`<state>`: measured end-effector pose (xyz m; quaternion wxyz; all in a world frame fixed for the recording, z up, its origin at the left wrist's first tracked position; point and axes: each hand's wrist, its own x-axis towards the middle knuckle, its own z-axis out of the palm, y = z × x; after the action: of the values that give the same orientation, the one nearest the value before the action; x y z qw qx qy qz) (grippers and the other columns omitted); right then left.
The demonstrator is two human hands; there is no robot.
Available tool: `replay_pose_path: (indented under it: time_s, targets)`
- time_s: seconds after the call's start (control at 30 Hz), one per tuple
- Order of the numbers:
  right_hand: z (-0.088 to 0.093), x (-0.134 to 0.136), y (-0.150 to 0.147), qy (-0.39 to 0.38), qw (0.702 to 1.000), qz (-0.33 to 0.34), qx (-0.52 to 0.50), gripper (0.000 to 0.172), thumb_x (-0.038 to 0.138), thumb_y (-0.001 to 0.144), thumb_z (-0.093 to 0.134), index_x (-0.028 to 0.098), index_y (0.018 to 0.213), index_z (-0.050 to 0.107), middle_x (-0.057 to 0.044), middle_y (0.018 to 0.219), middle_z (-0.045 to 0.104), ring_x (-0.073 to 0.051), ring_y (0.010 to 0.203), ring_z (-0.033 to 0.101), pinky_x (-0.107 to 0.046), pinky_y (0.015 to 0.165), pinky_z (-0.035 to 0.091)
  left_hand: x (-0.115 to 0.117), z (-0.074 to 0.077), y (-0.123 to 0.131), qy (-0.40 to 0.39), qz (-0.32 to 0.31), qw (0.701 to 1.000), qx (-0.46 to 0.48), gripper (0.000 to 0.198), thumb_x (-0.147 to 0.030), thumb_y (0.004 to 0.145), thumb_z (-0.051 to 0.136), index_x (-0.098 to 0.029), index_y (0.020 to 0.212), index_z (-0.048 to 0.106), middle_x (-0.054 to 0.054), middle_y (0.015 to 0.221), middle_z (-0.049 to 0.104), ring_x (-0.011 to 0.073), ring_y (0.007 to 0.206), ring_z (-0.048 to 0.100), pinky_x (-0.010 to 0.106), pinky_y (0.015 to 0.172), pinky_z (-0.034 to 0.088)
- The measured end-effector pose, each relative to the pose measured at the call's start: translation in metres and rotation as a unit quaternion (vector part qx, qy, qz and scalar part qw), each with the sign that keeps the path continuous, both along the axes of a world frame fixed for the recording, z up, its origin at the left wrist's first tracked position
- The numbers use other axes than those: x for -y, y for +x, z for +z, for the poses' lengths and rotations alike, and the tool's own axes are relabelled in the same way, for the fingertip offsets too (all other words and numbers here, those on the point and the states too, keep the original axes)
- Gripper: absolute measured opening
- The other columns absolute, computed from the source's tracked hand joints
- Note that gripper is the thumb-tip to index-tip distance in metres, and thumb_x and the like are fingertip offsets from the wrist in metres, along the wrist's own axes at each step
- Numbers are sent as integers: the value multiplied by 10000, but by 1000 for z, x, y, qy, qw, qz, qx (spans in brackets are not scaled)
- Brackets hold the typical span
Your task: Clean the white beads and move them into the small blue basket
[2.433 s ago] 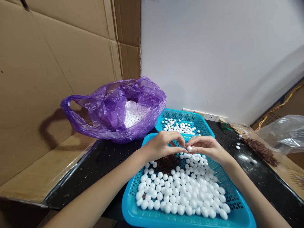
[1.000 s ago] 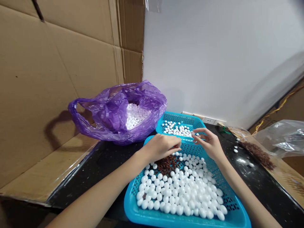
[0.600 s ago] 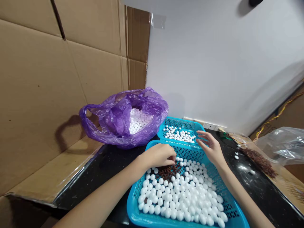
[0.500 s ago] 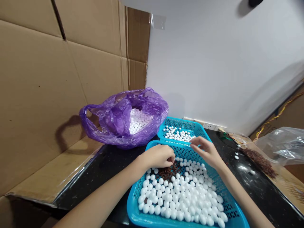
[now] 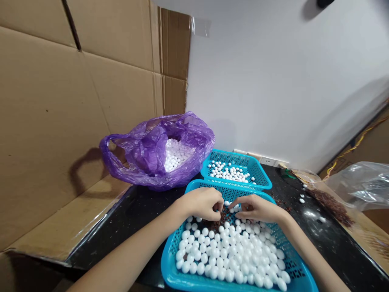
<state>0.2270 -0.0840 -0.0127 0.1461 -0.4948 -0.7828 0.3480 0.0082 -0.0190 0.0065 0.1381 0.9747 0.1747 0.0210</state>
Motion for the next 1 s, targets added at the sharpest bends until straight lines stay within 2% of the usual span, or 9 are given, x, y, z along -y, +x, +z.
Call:
replay_pose_path:
  time_s: [0.13, 0.33, 0.7, 1.0]
  targets:
    - [0, -1, 0, 20, 1000, -17, 12, 200, 346, 801, 604, 205, 923, 676, 47, 544, 473, -104, 498, 407, -217, 487, 284, 0, 1, 0, -7, 9, 1000, 9, 111, -162, 693, 567, -187, 755, 656, -4, 768, 670, 144, 682, 610, 215, 576, 418]
    - [-3, -1, 3, -25, 1000, -6, 7, 206, 326, 765, 636, 197, 925, 649, 45, 556, 524, -108, 501, 456, -212, 493, 315, 0, -2, 0, -2, 4, 1000, 8, 116, -210, 699, 580, -186, 779, 661, 8, 794, 667, 162, 708, 616, 226, 588, 426]
    - [-1, 2, 1, -45, 999, -8, -25, 159, 255, 755, 625, 170, 887, 598, 59, 531, 493, -95, 484, 427, -204, 473, 303, -2, 0, 0, -24, -12, 999, -20, 138, -174, 717, 589, -210, 799, 694, -5, 789, 645, 130, 672, 587, 210, 566, 405]
    - [1, 1, 0, -21, 999, -8, -50, 160, 295, 784, 621, 176, 888, 596, 44, 558, 509, -101, 506, 459, -213, 485, 332, -2, 0, 0, -22, -9, 999, 39, 106, -160, 741, 557, -183, 779, 653, 10, 830, 646, 144, 749, 602, 215, 632, 415]
